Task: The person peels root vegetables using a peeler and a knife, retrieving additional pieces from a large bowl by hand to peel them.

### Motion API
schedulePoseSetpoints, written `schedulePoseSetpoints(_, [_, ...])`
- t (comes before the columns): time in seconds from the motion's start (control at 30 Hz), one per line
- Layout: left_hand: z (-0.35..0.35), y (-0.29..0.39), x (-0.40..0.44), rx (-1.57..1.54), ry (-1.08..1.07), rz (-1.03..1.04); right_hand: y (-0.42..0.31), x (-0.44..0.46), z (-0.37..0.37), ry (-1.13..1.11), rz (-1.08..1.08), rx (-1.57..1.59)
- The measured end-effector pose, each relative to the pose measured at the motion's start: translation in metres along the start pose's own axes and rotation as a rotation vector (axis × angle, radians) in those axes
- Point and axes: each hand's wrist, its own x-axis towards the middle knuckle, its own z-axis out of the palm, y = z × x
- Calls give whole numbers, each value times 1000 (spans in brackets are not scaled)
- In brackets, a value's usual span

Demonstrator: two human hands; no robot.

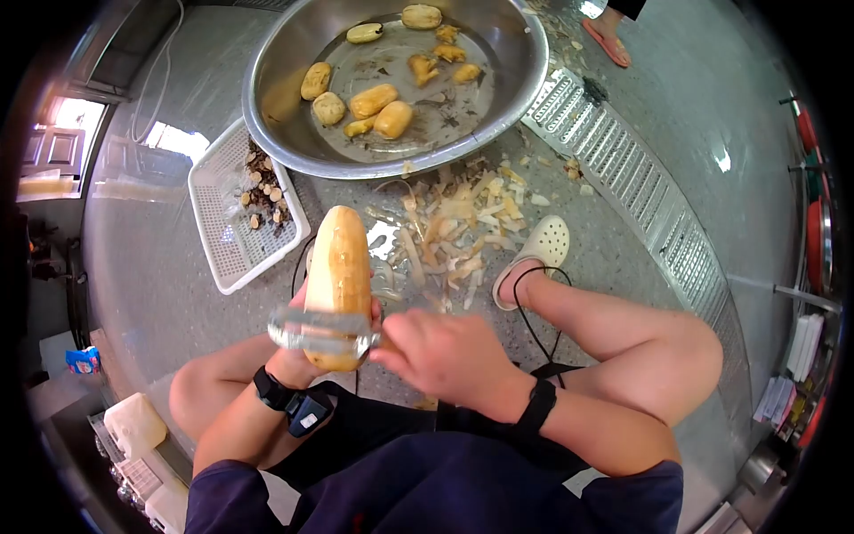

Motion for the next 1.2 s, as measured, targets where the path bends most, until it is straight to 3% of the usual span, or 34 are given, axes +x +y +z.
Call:
schedulePoseSetpoints(0.03, [7,0,1,-34,-109,-44,-2,-1,2,11,-28,-4])
schedulePoseSetpoints(0.2, [1,-4,5,8,-80,-2,3,1,4,45,-129,-109])
schedulePoseSetpoints(0.33, [-3,-12,-9,259,23,-82,24,6,13,117,-21,-116])
schedulePoseSetpoints(0.37, [2,-17,-5,234,79,-136,43,9,15,132,57,-113])
schedulePoseSetpoints(0.4, [5,-24,-1,178,-3,-148,54,13,15,153,141,-110])
schedulePoseSetpoints(0.53, [-14,-19,8,150,108,-196,61,12,30,74,231,-115])
schedulePoseSetpoints(0.63, [-16,-24,2,225,98,-262,113,3,51,175,97,-326])
schedulePoseSetpoints(0.73, [-13,-25,0,289,43,-304,137,17,10,32,694,-42])
schedulePoseSetpoints(0.83, [-15,-15,0,149,-5,-280,122,21,-1,81,717,208])
schedulePoseSetpoints(1.03, [-6,-21,2,222,-19,-167,24,23,0,93,487,705])
schedulePoseSetpoints(1.2, [1,-21,-1,236,24,-188,52,27,9,285,508,484])
